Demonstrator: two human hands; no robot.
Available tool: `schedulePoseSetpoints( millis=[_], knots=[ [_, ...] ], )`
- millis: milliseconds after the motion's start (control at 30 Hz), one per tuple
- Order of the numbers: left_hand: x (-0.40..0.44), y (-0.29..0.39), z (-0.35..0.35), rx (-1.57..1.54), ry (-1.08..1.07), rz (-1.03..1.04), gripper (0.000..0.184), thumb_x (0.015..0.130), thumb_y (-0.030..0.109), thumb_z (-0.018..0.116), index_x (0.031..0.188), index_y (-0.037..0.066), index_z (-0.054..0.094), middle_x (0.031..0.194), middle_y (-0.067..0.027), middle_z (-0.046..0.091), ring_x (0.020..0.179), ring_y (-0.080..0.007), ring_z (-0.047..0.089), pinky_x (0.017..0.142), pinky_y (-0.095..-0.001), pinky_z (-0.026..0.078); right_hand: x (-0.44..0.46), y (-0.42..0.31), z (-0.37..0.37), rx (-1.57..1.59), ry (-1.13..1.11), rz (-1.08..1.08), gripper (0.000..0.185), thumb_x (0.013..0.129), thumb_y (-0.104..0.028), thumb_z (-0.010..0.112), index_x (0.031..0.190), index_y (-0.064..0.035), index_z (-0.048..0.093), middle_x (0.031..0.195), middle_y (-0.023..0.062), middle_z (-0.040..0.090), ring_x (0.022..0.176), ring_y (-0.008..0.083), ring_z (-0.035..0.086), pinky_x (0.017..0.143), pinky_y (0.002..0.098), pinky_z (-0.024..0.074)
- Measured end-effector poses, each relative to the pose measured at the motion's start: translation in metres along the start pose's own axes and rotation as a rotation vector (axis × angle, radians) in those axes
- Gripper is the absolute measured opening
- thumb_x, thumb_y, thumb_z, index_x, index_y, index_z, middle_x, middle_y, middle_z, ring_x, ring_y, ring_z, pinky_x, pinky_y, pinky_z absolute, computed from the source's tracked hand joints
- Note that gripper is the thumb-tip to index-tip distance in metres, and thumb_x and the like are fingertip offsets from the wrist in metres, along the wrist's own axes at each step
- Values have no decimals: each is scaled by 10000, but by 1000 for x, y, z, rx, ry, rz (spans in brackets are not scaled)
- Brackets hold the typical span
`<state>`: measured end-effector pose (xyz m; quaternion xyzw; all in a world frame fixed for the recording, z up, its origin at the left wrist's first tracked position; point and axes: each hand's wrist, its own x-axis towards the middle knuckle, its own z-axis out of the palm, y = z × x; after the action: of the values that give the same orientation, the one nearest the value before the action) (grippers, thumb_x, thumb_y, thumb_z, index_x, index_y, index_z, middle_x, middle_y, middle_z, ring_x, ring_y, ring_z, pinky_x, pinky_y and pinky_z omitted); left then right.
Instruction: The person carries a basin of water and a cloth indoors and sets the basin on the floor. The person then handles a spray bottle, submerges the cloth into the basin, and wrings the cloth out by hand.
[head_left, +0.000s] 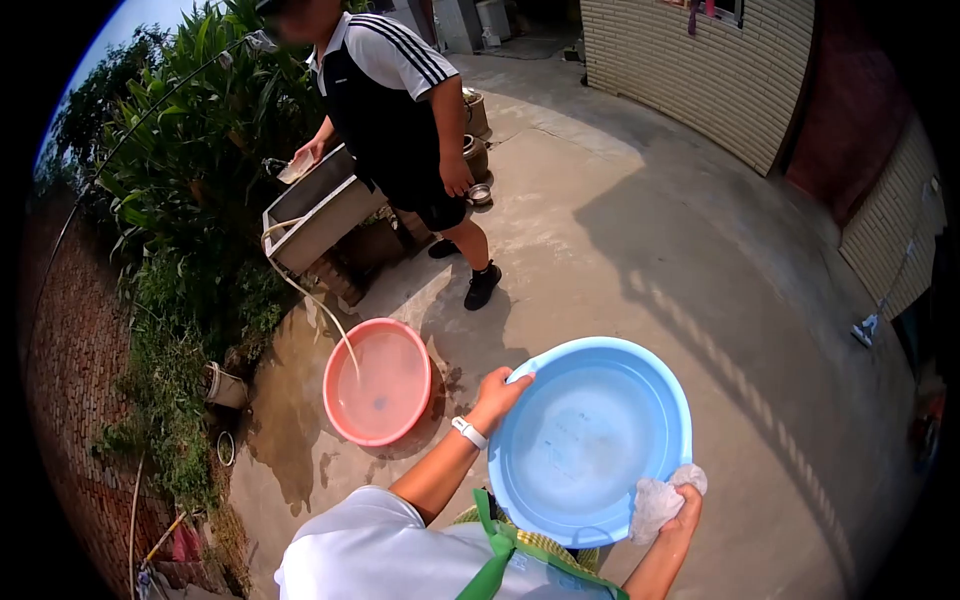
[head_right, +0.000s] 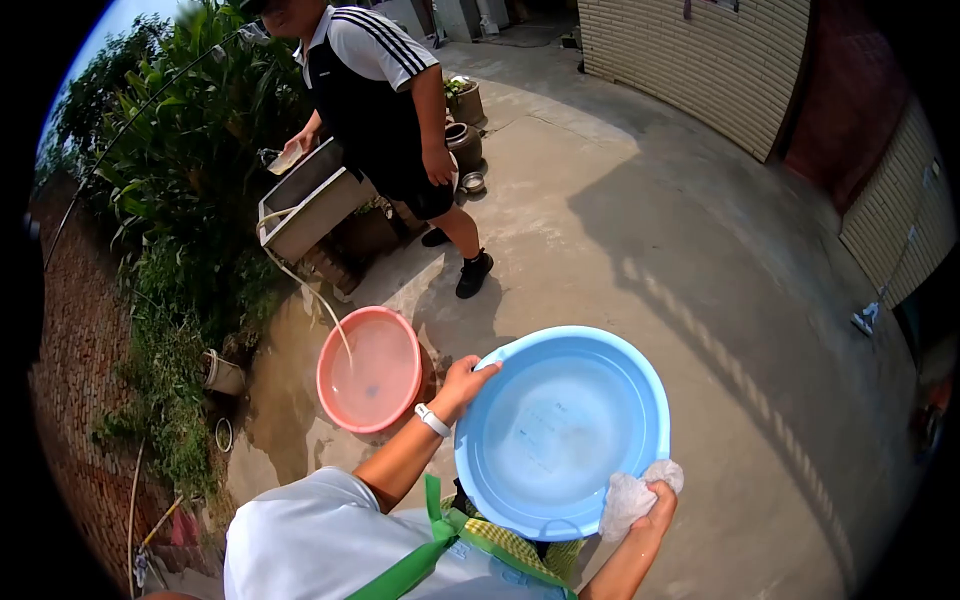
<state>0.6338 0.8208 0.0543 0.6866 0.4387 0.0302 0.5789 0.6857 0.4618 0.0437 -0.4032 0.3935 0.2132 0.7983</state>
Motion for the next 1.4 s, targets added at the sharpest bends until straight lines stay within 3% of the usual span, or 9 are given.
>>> schedulePoseSetpoints(
  millis=[233, 333, 433, 667, 967, 1133, 1200, 1300, 1400],
  knots=[
    [-32, 44, 132, 86, -23, 57, 330, 751, 320, 639, 771, -1, 566, 709, -92, 593, 636, -145, 562, 561, -295, 454, 21, -111, -70, 6, -43, -16, 354, 565, -92, 539, 915, -45, 538, 832, 119, 561, 762, 324, 567, 685, 458, 511],
    [-52, 67, 209, -18, -80, 72, 333, 753, 312, 638, 779, -14, 577, 718, -105, 599, 624, -158, 574, 543, -298, 457, 41, -162, -126, 114, 19, -112, 436, 570, -75, 525, 1000, -6, 492, 871, 160, 541, 736, 375, 572, 635, 490, 510],
    [-67, 94, 290, 66, -270, 73, 354, 785, 276, 628, 923, -37, 536, 816, -131, 603, 681, -178, 602, 586, -292, 497, 55, -212, -192, 187, -23, -105, 463, 569, -72, 524, 1027, -11, 487, 890, 157, 542, 758, 368, 572, 646, 493, 512],
    [-113, 151, 541, 115, -627, 153, 301, 790, 254, 619, 874, -22, 533, 782, -130, 600, 641, -188, 601, 566, -304, 501, 61, -322, -327, 499, 172, -368, 462, 570, -56, 518, 1029, -20, 503, 898, 147, 538, 797, 352, 568, 705, 502, 512],
    [-196, 146, 882, 339, -1035, 320, 321, 761, 284, 634, 821, -16, 537, 749, -120, 594, 638, -170, 568, 564, -309, 459, 85, -410, -510, 768, 403, -632, 468, 564, -52, 498, 1030, -12, 500, 928, 155, 539, 856, 358, 555, 735, 510, 500],
    [-301, 182, 1027, 434, -1239, 376, 304, 765, 279, 628, 806, -8, 536, 742, -111, 592, 635, -169, 564, 568, -312, 456, 49, -507, -568, 952, 514, -716, 500, 555, -70, 511, 1052, -18, 492, 931, 157, 542, 821, 366, 561, 723, 511, 503],
    [-317, 166, 1080, 419, -1302, 358, 288, 768, 265, 623, 806, -6, 533, 738, -107, 593, 653, -176, 572, 575, -312, 459, 75, -518, -611, 993, 515, -727, 485, 554, -78, 517, 1036, -25, 494, 926, 160, 540, 797, 366, 562, 709, 511, 507],
    [-374, 190, 1142, 487, -1325, 232, 292, 770, 250, 619, 849, -18, 539, 770, -117, 593, 681, -183, 579, 595, -314, 465, 72, -570, -672, 974, 575, -690, 455, 557, -67, 509, 1010, -30, 495, 912, 162, 539, 789, 366, 561, 699, 516, 506],
    [-377, 162, 1227, 498, -1322, 327, 271, 787, 240, 621, 845, -6, 522, 753, -113, 585, 626, -167, 580, 550, -287, 483, 113, -611, -728, 1009, 557, -730, 418, 561, -55, 500, 978, -29, 498, 901, 154, 539, 781, 359, 559, 688, 513, 505]
  ],
)
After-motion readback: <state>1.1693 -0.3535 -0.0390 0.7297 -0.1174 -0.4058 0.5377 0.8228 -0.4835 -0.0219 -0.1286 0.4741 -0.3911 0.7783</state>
